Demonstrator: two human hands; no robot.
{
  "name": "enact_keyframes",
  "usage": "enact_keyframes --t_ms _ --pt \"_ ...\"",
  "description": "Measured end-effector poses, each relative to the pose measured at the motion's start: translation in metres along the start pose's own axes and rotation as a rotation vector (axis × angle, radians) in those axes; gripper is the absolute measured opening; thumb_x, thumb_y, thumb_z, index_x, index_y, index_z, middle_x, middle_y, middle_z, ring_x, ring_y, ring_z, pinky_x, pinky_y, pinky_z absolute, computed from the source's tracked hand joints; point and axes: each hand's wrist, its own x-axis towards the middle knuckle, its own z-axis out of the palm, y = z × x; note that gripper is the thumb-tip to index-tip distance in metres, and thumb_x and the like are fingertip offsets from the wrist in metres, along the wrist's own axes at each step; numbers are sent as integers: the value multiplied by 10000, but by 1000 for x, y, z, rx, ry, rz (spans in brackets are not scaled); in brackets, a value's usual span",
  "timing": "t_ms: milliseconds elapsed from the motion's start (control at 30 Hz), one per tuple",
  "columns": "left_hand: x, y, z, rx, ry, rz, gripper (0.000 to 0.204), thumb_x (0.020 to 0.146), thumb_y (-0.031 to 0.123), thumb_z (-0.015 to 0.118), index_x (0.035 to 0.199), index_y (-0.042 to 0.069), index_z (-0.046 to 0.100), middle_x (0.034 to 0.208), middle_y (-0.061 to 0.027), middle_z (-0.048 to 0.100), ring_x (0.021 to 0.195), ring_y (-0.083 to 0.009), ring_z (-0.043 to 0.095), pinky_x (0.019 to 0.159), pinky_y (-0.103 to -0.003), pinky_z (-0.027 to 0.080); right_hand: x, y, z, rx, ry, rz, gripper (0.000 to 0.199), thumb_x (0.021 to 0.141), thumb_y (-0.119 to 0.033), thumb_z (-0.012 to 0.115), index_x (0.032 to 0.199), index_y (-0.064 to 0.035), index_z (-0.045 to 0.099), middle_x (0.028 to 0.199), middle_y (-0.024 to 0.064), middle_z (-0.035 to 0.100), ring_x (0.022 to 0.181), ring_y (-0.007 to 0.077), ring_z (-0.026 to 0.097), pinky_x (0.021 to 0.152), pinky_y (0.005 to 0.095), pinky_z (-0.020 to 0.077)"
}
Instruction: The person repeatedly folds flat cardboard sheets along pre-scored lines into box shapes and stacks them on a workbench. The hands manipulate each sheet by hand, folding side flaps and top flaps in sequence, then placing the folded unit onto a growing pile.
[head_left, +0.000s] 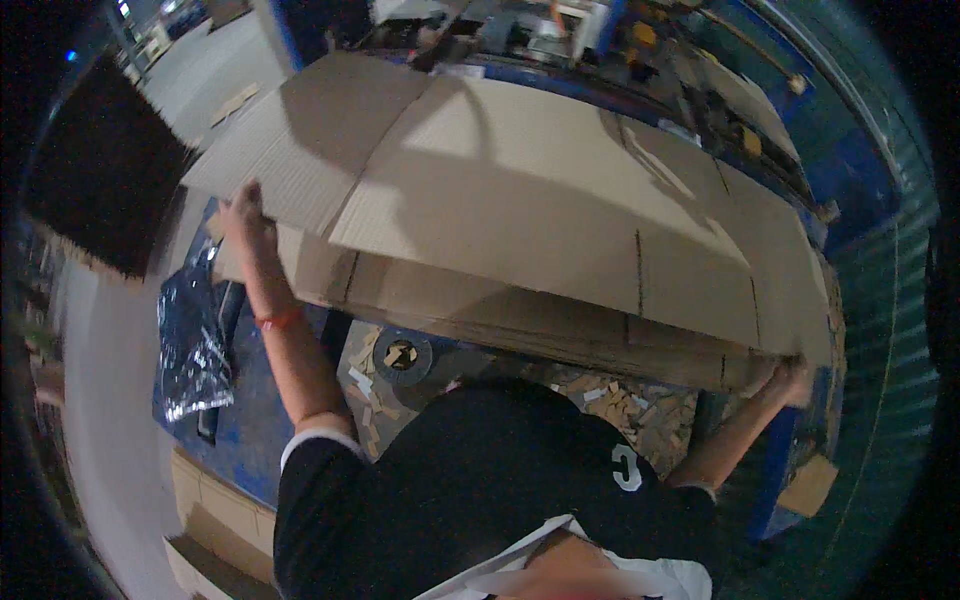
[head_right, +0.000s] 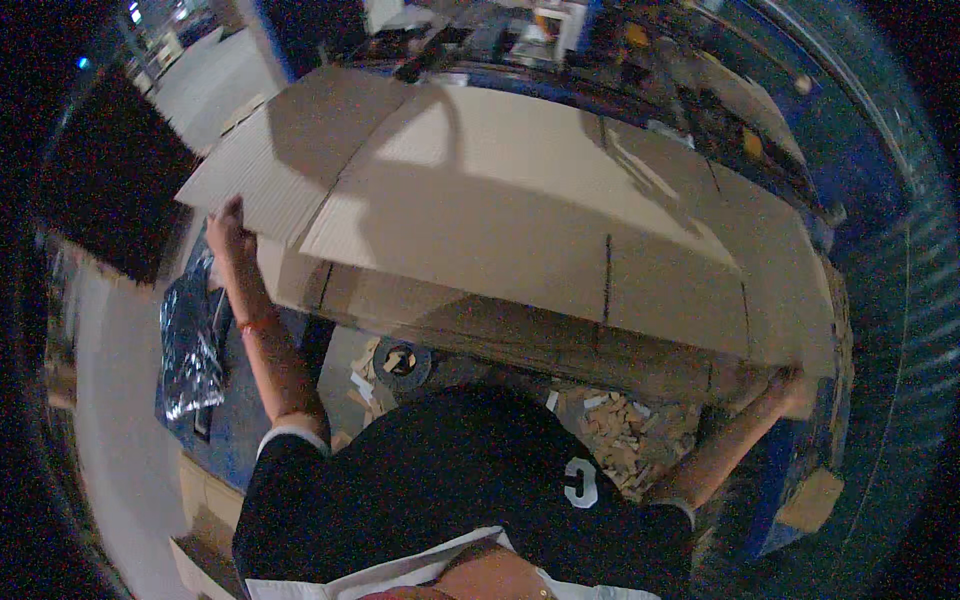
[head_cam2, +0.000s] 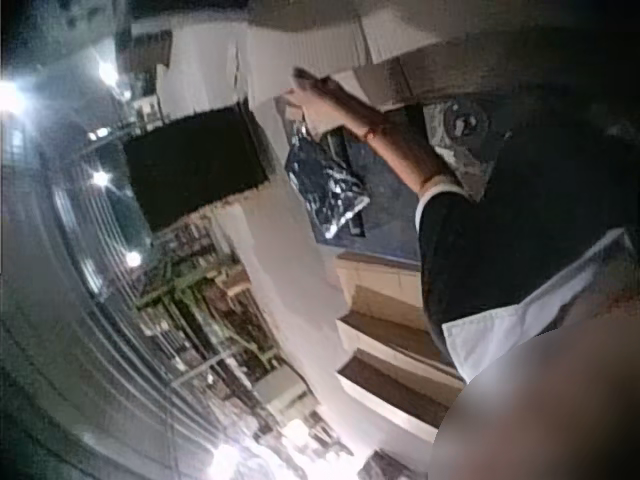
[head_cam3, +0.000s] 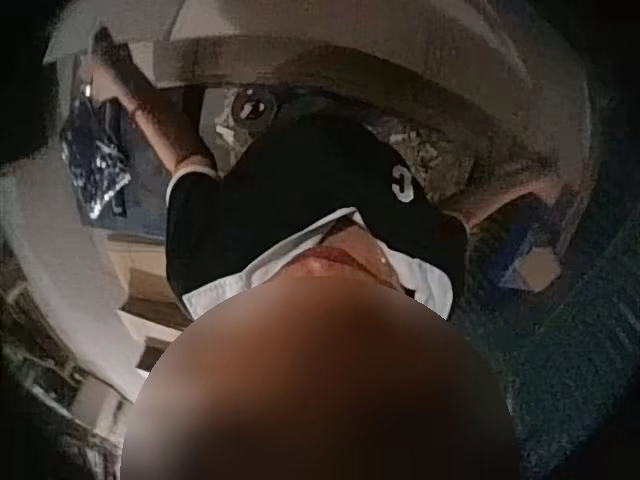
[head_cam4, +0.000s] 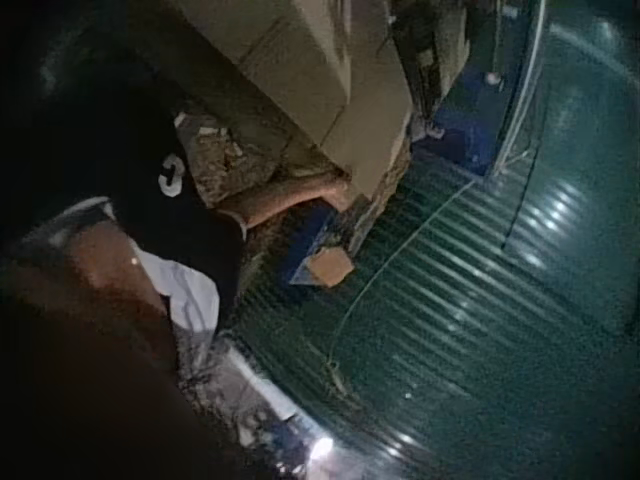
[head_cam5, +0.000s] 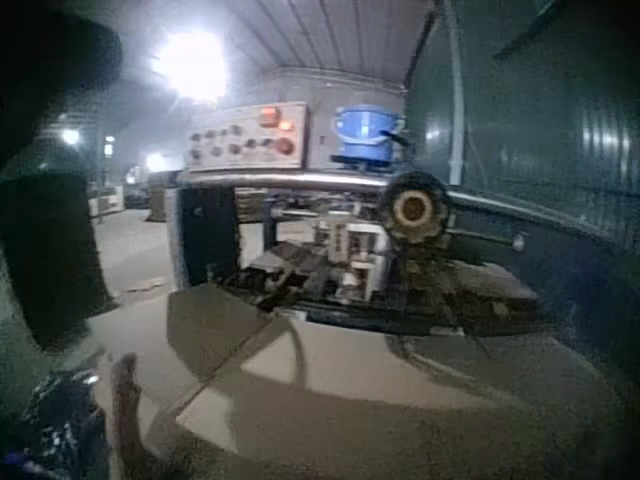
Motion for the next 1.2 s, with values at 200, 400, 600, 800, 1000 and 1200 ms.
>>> enact_keyframes --t_ms 200,400,600,800,1000,1200 --pt "1 -9 4 -1436 -24 -614 313 806 60 581 1103 22 492 991 -78 564 928 -176 549 806 -290 446 55 17 -18 32 -74 -75 400 806 -222 630 1129 -1 545 1061 119 575 940 236 538 780 367 447" --pt "27 30 -38 -1516 -27 -481 311 845 113 556 1133 16 490 1047 -76 552 934 -163 531 818 -287 407 -8 -66 20 231 -5 -83 459 762 -38 658 1182 13 480 1040 118 591 878 229 580 735 339 503" --pt "-33 75 -79 -979 -291 -158 277 894 108 475 1133 -23 523 1110 -95 565 1027 -174 507 894 -308 375 -207 -103 25 -250 -353 -580 260 795 -5 568 1054 8 582 1015 119 610 940 200 572 789 322 474" --pt "-61 147 -85 -845 -562 542 555 695 -34 498 1241 64 493 1340 -158 414 1263 -313 365 1055 -418 264 -276 -59 49 -634 -1096 -1151 388 751 -34 532 1085 -205 628 1205 -8 564 1123 273 514 963 446 388" --pt "-62 171 -72 -605 -755 826 544 725 114 544 1265 102 481 1355 -128 401 1266 -335 346 1057 -442 259 -255 -58 69 -675 -1238 -1189 318 788 -82 531 1070 -193 629 1185 20 573 1128 278 512 966 426 394" --pt "-42 177 -49 -594 -747 830 580 740 107 563 1304 131 429 1356 -135 389 1258 -329 353 1059 -450 254 -225 -50 116 -581 -1397 -1177 278 789 -144 578 1063 -148 623 1243 47 523 1166 269 475 932 388 422"
